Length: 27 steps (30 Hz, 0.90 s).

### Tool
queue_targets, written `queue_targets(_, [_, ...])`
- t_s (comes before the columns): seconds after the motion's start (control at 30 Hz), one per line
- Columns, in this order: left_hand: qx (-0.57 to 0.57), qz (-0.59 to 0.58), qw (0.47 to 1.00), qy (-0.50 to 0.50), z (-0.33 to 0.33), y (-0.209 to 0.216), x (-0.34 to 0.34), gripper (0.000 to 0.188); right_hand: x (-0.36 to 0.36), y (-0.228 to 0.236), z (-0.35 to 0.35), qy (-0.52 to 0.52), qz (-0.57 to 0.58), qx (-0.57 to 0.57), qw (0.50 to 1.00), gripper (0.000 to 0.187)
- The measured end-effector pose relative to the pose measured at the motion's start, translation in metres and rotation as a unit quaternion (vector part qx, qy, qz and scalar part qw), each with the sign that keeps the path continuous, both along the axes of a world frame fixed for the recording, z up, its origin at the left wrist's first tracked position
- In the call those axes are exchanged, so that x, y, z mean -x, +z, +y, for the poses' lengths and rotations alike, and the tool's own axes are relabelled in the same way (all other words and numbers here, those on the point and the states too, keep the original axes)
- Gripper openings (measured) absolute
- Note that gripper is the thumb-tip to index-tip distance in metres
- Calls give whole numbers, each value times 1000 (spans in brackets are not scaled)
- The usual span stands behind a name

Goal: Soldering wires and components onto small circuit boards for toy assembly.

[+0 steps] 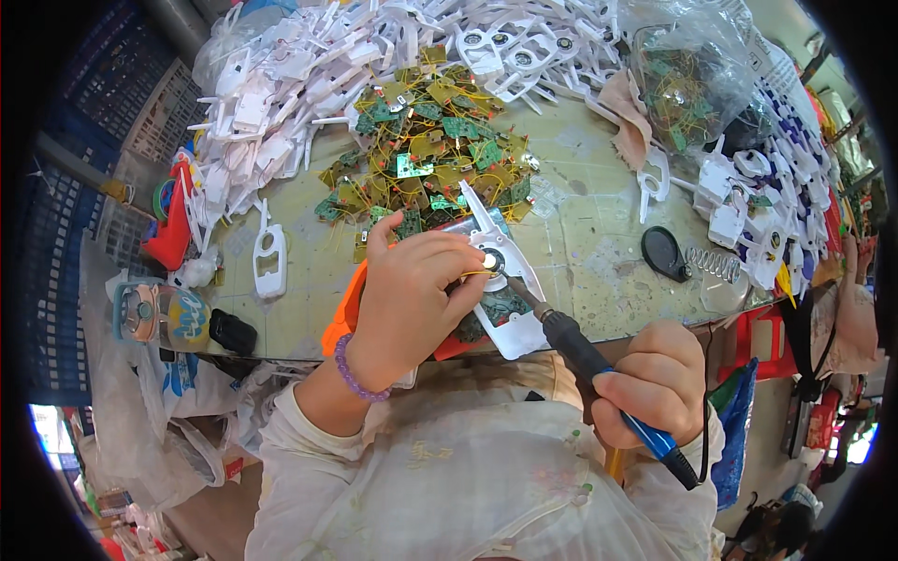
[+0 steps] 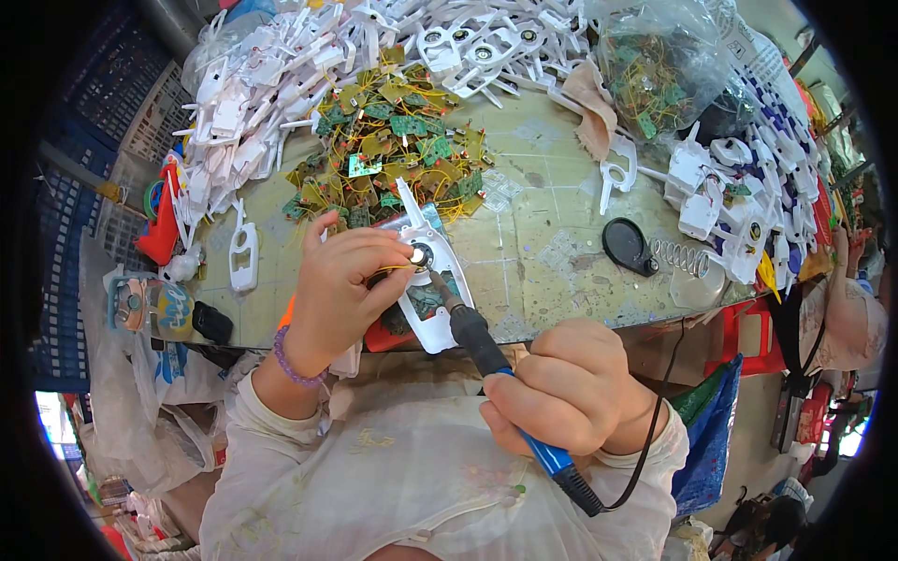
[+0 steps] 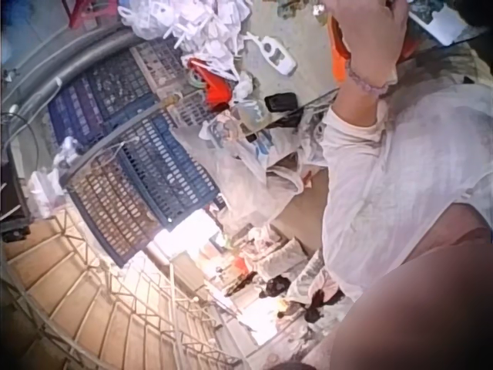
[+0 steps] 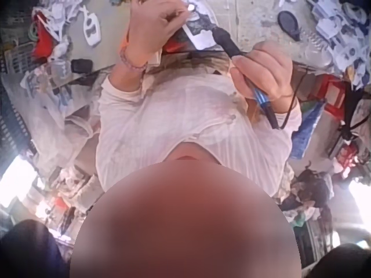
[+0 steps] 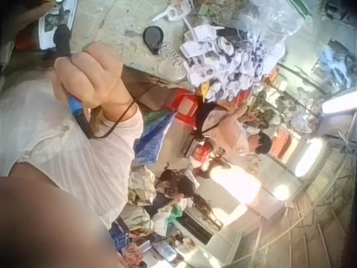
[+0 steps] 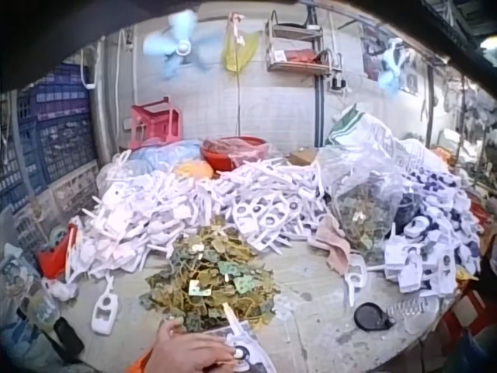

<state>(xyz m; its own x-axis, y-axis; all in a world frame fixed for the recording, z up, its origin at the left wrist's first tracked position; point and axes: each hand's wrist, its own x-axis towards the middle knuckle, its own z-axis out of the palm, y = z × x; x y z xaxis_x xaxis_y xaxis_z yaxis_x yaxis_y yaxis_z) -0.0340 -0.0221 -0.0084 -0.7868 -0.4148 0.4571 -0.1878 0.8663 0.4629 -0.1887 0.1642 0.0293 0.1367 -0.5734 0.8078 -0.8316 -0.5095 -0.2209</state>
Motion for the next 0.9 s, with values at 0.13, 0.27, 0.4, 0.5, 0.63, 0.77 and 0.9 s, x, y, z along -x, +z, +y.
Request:
queue_targets(0.13, [-4,-6,1000,0,0,1,0,7,0,-4,-3,9,0,1,1000,23])
queue_targets(0.27, [-5,-6,1000,1,0,1,0,8,0,-3,-3,9,3,6,1000,22])
queue_targets(0.4, [-3,-7,1000,1,-1,0,0,8,0,-6,8,-31,-28,-4,999,23])
queue_targets(0.5, [11,3,1000,-2,-1,-1,0,7,-1,-8,14,-64,-31,-4,997,24])
queue_targets(0.63, [-5,1,1000,-6,-2,-1,-1,7,3,-29,16,-76,-86,22,993,21])
queue_targets(0.77, [-18,-12,1000,-13,-1,3,-1,8,1,-58,6,-82,-160,99,979,15])
queue_targets(0.9, [-15,-17,999,-35,-3,6,-6,10,-8,-78,-5,-107,-220,126,961,16])
